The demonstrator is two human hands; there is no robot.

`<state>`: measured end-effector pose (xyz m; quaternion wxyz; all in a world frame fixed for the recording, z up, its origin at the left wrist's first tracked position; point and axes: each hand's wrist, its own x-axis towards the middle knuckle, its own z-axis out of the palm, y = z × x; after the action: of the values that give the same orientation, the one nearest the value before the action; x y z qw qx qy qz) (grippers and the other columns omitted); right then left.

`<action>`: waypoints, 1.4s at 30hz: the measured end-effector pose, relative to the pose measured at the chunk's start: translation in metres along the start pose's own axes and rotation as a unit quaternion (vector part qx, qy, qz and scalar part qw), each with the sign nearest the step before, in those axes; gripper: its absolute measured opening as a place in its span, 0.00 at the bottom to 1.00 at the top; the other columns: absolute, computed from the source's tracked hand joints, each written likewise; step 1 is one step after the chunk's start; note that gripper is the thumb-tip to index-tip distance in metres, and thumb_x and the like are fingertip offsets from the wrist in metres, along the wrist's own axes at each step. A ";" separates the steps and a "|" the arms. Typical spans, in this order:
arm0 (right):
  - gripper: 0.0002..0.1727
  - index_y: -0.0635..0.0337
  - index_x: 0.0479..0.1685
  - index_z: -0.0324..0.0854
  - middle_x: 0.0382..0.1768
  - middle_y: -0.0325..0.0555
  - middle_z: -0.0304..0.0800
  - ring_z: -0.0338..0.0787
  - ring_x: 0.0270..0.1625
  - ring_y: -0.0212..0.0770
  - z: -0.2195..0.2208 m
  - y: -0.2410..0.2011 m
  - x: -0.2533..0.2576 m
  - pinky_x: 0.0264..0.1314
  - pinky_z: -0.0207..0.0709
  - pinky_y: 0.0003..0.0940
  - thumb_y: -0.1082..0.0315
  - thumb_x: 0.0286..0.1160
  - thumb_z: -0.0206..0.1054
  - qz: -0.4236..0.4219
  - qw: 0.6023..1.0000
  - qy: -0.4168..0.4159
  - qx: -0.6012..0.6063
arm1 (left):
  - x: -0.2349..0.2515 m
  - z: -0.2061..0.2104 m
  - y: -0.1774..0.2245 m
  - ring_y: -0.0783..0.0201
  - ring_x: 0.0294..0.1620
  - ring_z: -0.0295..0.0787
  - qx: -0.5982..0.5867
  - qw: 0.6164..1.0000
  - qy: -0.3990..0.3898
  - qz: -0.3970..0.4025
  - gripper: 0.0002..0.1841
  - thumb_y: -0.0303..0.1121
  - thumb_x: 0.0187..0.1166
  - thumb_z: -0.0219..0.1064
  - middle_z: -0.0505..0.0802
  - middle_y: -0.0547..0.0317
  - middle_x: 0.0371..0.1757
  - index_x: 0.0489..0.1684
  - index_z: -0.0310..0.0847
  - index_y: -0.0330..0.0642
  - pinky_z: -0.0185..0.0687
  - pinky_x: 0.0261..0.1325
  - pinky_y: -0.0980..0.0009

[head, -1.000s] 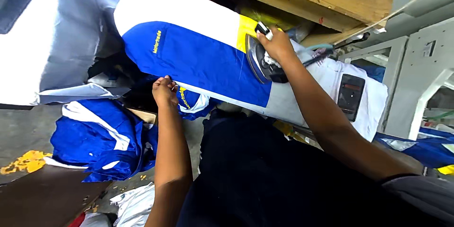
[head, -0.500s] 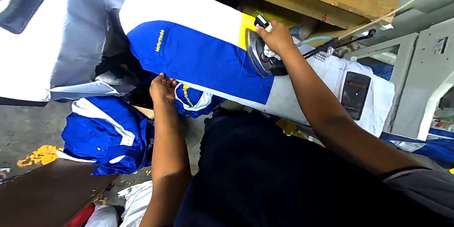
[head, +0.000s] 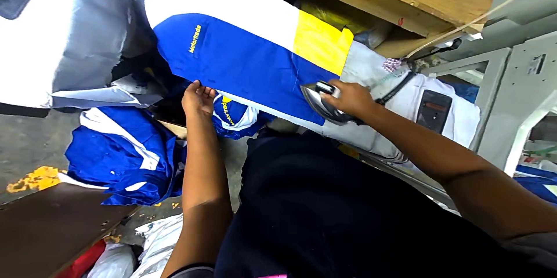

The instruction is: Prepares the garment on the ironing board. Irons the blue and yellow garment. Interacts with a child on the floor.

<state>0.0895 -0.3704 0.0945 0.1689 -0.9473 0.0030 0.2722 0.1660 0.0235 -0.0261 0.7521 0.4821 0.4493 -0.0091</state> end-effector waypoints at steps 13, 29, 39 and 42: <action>0.29 0.55 0.70 0.81 0.48 0.63 0.93 0.92 0.53 0.67 0.000 -0.033 0.021 0.53 0.80 0.71 0.42 0.84 0.63 -0.111 0.993 -0.047 -0.016 | 0.002 -0.003 -0.001 0.72 0.26 0.81 -0.021 1.000 -0.012 -0.001 0.02 0.35 0.89 0.54 0.81 0.65 0.31 0.46 0.68 0.50 0.85 0.38 0.74; 0.31 0.57 0.71 0.82 0.49 0.63 0.94 0.93 0.54 0.67 0.025 -0.092 0.015 0.53 0.81 0.70 0.41 0.84 0.62 -0.093 0.995 -0.023 -0.001 | 0.002 -0.004 0.004 0.71 0.33 0.84 -0.022 0.999 -0.015 -0.024 0.06 0.35 0.90 0.55 0.83 0.62 0.38 0.54 0.69 0.46 0.85 0.42 0.74; 0.30 0.60 0.70 0.82 0.48 0.64 0.93 0.93 0.53 0.68 0.029 -0.108 0.017 0.52 0.82 0.69 0.43 0.85 0.62 -0.078 0.996 0.002 0.033 | 0.005 -0.006 0.009 0.71 0.30 0.84 -0.011 0.999 -0.014 -0.034 0.06 0.34 0.89 0.55 0.84 0.61 0.35 0.52 0.71 0.44 0.86 0.40 0.75; 0.31 0.60 0.72 0.81 0.49 0.67 0.93 0.93 0.53 0.71 0.031 -0.091 0.012 0.53 0.81 0.71 0.43 0.85 0.63 -0.034 0.998 0.034 0.041 | 0.005 -0.005 0.010 0.71 0.28 0.82 0.009 0.999 -0.033 -0.022 0.07 0.35 0.90 0.54 0.83 0.63 0.35 0.54 0.70 0.43 0.84 0.38 0.75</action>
<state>0.0931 -0.2739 0.0927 0.2169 -0.9477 -0.0125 0.2338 0.1697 0.0346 -0.0231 0.7616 0.4783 0.4349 -0.0451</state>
